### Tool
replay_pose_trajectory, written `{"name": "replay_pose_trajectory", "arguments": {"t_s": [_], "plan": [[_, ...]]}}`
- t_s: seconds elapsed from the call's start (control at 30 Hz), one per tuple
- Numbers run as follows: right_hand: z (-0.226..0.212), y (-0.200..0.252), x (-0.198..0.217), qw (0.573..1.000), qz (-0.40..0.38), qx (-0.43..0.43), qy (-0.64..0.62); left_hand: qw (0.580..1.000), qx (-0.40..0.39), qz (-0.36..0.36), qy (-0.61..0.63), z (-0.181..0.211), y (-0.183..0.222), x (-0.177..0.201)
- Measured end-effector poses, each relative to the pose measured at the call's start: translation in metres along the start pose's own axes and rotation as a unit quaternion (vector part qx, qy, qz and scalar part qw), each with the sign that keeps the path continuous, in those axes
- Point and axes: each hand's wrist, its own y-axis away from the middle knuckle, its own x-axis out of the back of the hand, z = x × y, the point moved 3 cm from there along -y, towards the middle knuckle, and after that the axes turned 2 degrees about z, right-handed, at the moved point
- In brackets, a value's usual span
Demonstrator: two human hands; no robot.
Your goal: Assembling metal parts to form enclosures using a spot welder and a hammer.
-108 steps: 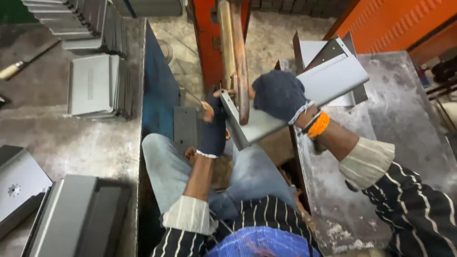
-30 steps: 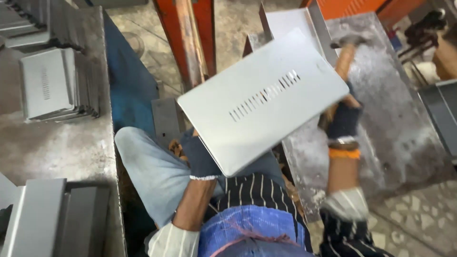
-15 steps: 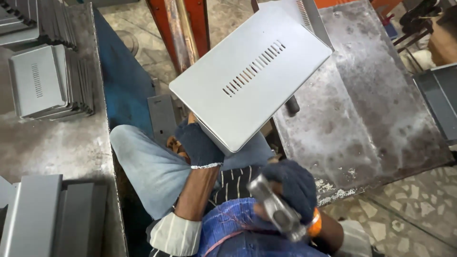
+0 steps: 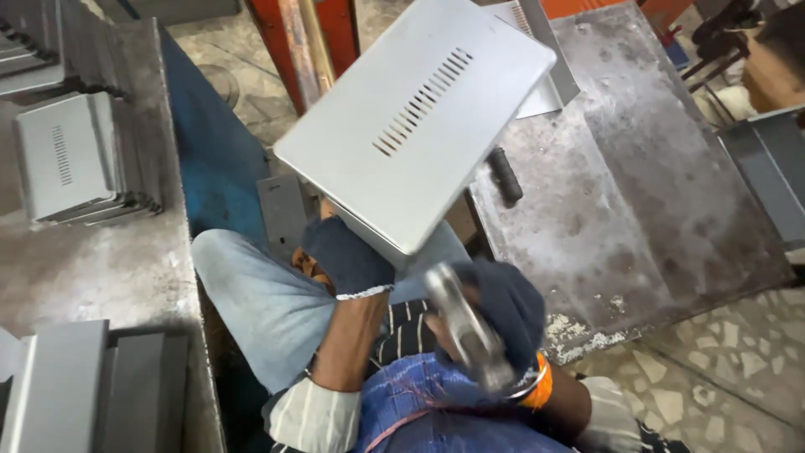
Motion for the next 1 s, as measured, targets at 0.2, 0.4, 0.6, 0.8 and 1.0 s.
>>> {"name": "replay_pose_trajectory", "arguments": {"t_s": [0.2,0.4,0.6,0.8,1.0], "plan": [[-0.01,-0.006,0.007,0.997,-0.067,-0.025,-0.016,0.996,0.05,0.009,0.074,-0.004,0.006,0.004],[-0.014,-0.002,0.009,0.999,-0.029,0.002,0.041,0.98,0.107,0.033,0.167,-0.009,0.011,0.002],[0.025,0.053,0.006,0.986,-0.043,-0.161,-0.03,0.951,0.164,0.049,0.258,-0.011,0.016,-0.005],[0.038,0.055,-0.011,0.763,0.144,-0.384,-0.499,0.939,0.191,0.131,0.253,-0.015,0.019,-0.012],[0.081,0.033,0.013,0.927,0.01,-0.357,-0.116,0.953,0.175,0.123,0.214,0.04,0.008,-0.006]]}}
